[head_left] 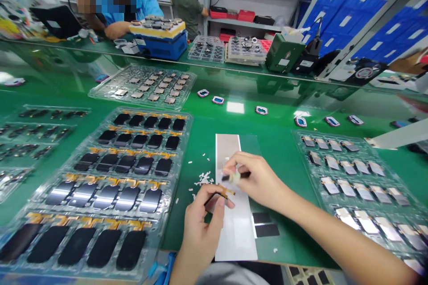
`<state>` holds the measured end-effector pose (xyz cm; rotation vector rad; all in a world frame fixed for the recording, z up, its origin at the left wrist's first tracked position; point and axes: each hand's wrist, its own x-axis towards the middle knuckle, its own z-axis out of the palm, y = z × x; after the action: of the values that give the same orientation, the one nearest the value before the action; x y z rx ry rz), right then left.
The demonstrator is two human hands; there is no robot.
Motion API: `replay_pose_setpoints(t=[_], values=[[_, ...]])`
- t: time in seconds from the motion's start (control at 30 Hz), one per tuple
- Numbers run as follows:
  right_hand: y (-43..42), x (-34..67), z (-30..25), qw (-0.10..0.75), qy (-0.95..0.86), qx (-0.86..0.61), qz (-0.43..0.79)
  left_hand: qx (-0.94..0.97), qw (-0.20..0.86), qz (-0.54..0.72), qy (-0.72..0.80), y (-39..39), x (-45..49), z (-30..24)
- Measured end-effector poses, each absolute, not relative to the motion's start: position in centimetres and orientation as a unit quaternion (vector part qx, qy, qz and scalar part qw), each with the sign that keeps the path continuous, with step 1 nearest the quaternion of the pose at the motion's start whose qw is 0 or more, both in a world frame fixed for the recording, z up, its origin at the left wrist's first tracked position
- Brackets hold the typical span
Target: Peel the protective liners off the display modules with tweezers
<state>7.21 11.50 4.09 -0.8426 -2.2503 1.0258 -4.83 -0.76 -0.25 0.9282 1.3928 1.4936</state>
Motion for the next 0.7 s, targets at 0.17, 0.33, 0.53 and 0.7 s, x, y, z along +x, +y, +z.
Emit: replay_pose_setpoints(t=[0.17, 0.33, 0.53, 0.7], values=[[13.6, 5.8, 3.5, 0.193, -0.778, -0.346, 0.487, 0.351, 0.481, 0.604, 0.53, -0.9, -4.9, 0.0], [12.3, 6.5, 3.6, 0.166, -0.736, -0.298, 0.586, 0.315, 0.494, 0.61, 0.534, -0.8, -5.0, 0.0], [10.6, 8.0, 4.0, 0.15, -0.584, -0.32, 0.731, 0.334, 0.509, 0.593, 0.526, -1.2, -4.9, -0.2], [10.2, 8.0, 4.0, 0.141, -0.549, -0.341, 0.75, 0.366, 0.521, 0.549, 0.541, -1.6, -5.2, -0.3]])
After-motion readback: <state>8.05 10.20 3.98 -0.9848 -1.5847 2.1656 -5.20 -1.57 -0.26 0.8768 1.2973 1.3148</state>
